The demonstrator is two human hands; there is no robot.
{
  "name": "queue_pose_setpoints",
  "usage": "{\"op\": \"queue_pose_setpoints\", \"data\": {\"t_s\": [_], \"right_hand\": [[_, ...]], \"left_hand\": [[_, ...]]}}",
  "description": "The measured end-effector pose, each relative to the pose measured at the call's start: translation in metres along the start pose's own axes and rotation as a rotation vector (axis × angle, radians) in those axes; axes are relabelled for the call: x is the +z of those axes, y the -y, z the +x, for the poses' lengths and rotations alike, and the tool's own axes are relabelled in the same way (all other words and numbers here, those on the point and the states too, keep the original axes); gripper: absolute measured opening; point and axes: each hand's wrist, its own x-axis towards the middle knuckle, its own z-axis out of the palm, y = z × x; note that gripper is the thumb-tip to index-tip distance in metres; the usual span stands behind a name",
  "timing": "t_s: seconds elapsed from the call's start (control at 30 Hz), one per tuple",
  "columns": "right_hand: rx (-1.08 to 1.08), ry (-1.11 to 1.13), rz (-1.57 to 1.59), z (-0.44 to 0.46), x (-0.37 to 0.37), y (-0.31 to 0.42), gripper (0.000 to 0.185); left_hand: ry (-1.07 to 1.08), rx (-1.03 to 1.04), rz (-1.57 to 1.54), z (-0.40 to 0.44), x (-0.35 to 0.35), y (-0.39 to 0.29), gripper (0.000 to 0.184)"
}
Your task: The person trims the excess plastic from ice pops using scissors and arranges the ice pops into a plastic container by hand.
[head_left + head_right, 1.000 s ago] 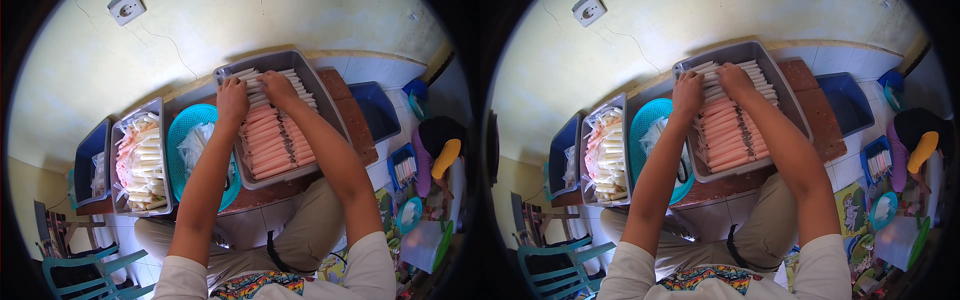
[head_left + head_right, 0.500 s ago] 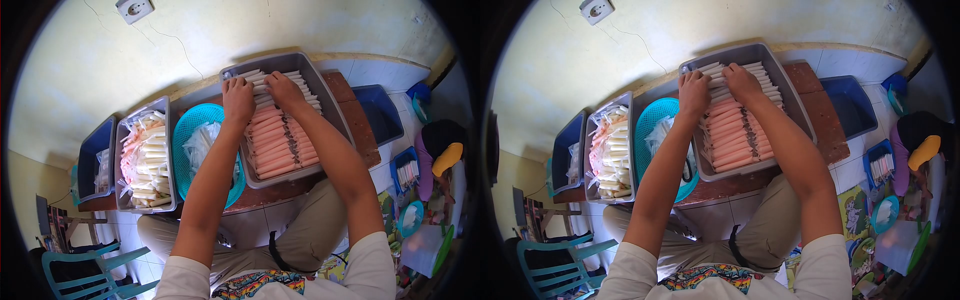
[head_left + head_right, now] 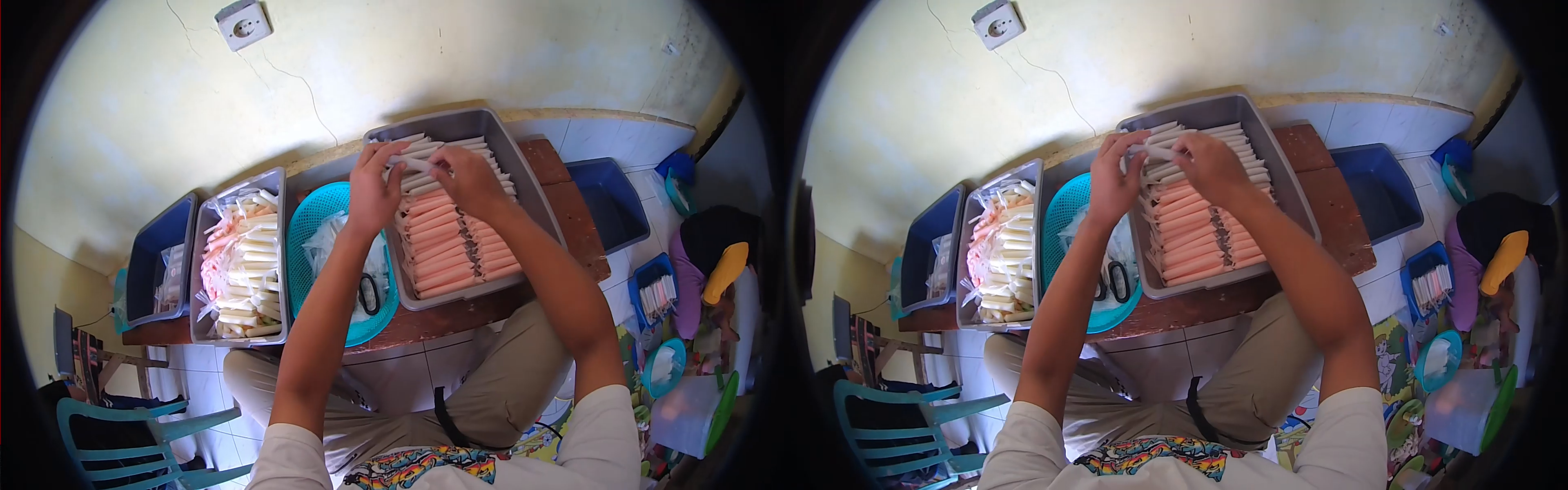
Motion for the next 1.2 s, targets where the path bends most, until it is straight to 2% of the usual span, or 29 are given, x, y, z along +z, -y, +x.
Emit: {"op": "queue_pose_setpoints", "data": {"t_s": [0.07,0.1,0.13,0.2,0.43,0.5,0.63,0.7,0.73,0.8,0.9,0.93,1.0,1.13,1.2], "right_hand": [[0.033,0.015,0.081,-0.010,0.001,0.021,0.018],[0.066,0.040,0.178,-0.015,0.002,0.031,0.020],[0.062,0.045,0.174,-0.017,0.002,0.039,0.020],[0.060,0.060,0.297,-0.022,0.004,0.055,0.024],[0.173,0.068,0.518,-0.038,0.030,0.091,0.027],[0.297,0.096,0.704,-0.043,0.043,0.094,0.030],[0.314,0.091,0.827,-0.052,0.053,0.106,0.034],[0.303,0.054,0.923,-0.054,0.057,0.113,0.037],[0.303,0.059,0.923,-0.054,0.060,0.115,0.037],[0.395,0.071,1.044,-0.054,0.066,0.119,0.036],[0.404,0.079,1.069,-0.054,0.073,0.123,0.032],[0.405,0.084,1.070,-0.054,0.076,0.124,0.032],[0.367,0.049,1.123,-0.056,0.084,0.127,0.031],[0.419,0.076,1.131,-0.061,0.094,0.131,0.030],[0.433,0.086,1.152,-0.061,0.095,0.130,0.031]], "left_hand": [[0.018,-0.067,-0.048,-0.004,-0.015,-0.010,0.042],[0.057,-0.177,-0.121,-0.008,-0.019,-0.012,0.042],[0.050,-0.178,-0.122,-0.012,-0.020,-0.013,0.042],[-0.030,-0.217,-0.346,-0.021,-0.023,-0.015,0.040],[-0.114,-0.446,-0.574,-0.048,-0.054,-0.037,0.054],[-0.167,-0.591,-0.618,-0.058,-0.064,-0.048,0.060],[-0.210,-0.616,-0.610,-0.077,-0.077,-0.054,0.065],[-0.156,-0.618,-0.623,-0.087,-0.080,-0.044,0.052],[-0.160,-0.620,-0.622,-0.092,-0.083,-0.037,0.052],[0.034,-0.584,-0.454,-0.096,-0.093,-0.032,0.039],[0.076,-0.477,-0.328,-0.101,-0.105,-0.040,0.030],[0.072,-0.481,-0.328,-0.103,-0.106,-0.039,0.030],[0.019,-0.273,-0.223,-0.107,-0.107,-0.037,0.032],[0.017,-0.323,-0.172,-0.113,-0.109,-0.038,0.033],[0.019,-0.264,-0.063,-0.115,-0.109,-0.037,0.034]]}}
